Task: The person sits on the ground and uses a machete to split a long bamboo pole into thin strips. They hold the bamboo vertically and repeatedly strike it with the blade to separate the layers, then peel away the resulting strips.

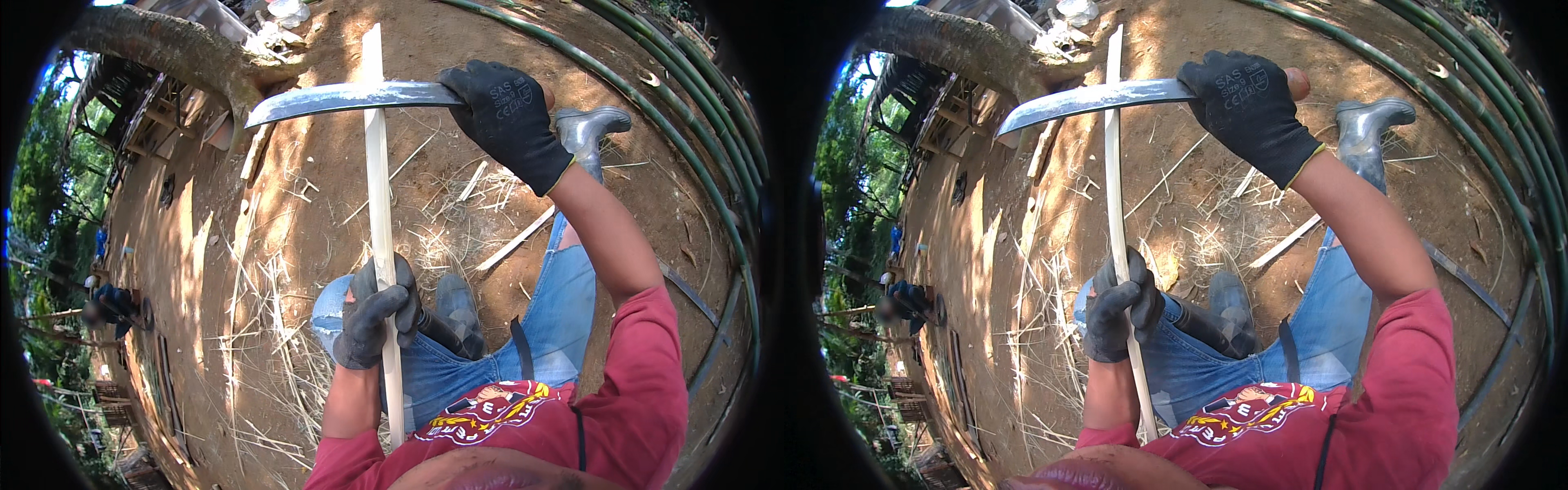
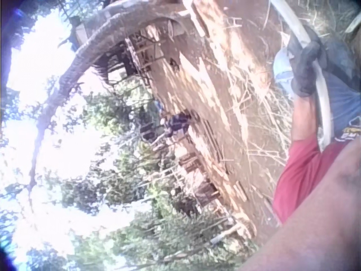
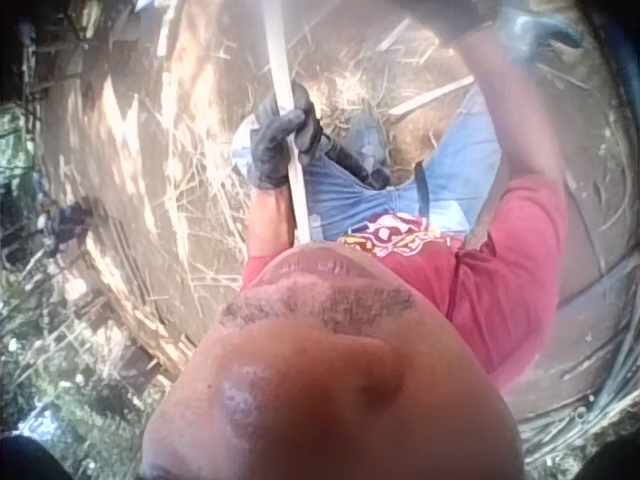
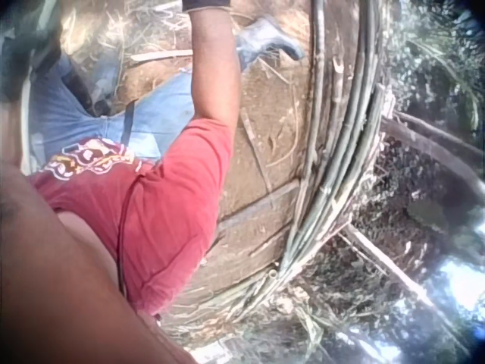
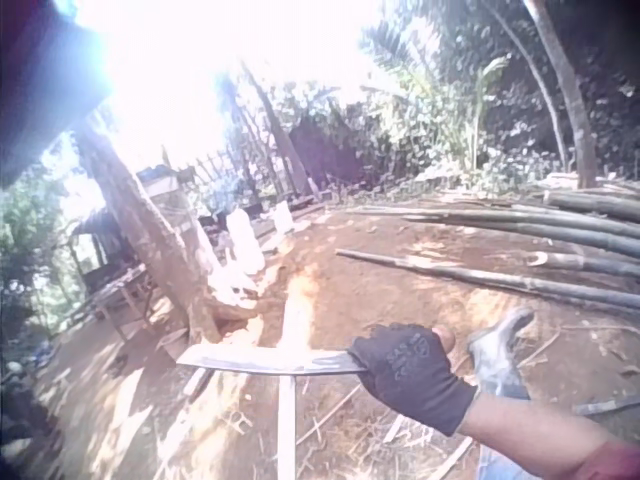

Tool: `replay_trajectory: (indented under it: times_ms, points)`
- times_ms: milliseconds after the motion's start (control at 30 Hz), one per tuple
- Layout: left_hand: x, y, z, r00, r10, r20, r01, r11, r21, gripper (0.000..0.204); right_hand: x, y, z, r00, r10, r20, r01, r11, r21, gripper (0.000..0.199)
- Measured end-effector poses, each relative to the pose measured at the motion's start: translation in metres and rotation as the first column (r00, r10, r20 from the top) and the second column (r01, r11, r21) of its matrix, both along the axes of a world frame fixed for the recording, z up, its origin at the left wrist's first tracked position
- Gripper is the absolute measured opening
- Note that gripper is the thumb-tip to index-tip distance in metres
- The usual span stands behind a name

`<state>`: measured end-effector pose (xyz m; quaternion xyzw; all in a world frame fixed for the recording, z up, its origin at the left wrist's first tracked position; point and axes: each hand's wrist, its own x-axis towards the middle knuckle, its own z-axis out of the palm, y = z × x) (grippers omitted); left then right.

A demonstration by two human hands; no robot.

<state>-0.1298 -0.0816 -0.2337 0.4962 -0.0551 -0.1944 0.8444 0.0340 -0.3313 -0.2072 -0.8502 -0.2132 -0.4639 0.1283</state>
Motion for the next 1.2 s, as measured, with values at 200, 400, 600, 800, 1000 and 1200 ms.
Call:
replay_trajectory:
  times_ms: [200, 400, 600, 800, 1000, 1200]
  points:
    - [0.0, 0.001, -0.002, 0.998, -0.061, -0.015, 0.06, 0.998, -0.025, 0.027, 0.076, -0.037, 0.012, 0.984, -0.164, -0.065, 0.163, 0.987, -0.007, 0.013]
    - [-0.004, 0.0, 0.0, 0.999, -0.01, 0.049, 0.004, 0.994, 0.105, 0.033, 0.106, -0.061, 0.019, 0.747, -0.226, -0.625, 0.472, 0.842, 0.26, 0.022]
    - [-0.003, -0.007, 0.002, 0.996, 0.066, 0.052, -0.077, 0.963, 0.258, 0.034, 0.023, -0.037, -0.005, 0.684, 0.598, -0.417, 0.078, 0.509, 0.857, 0.02]
    - [-0.001, -0.004, -0.001, 0.996, 0.089, 0.007, -0.089, 0.978, 0.188, 0.028, -0.079, 0.02, -0.033, 0.946, 0.249, -0.209, -0.216, 0.962, 0.166, 0.035]
    - [-0.007, 0.005, -0.019, 0.994, 0.109, 0.019, -0.11, 0.976, 0.189, 0.027, -0.132, 0.057, -0.031, 0.941, 0.185, -0.282, -0.226, 0.967, -0.12, 0.036]
    - [-0.002, -0.011, 0.0, 0.986, 0.16, 0.053, -0.169, 0.942, 0.291, 0.025, -0.116, 0.047, -0.03, 0.958, 0.029, -0.285, -0.097, 0.968, -0.231, 0.029]
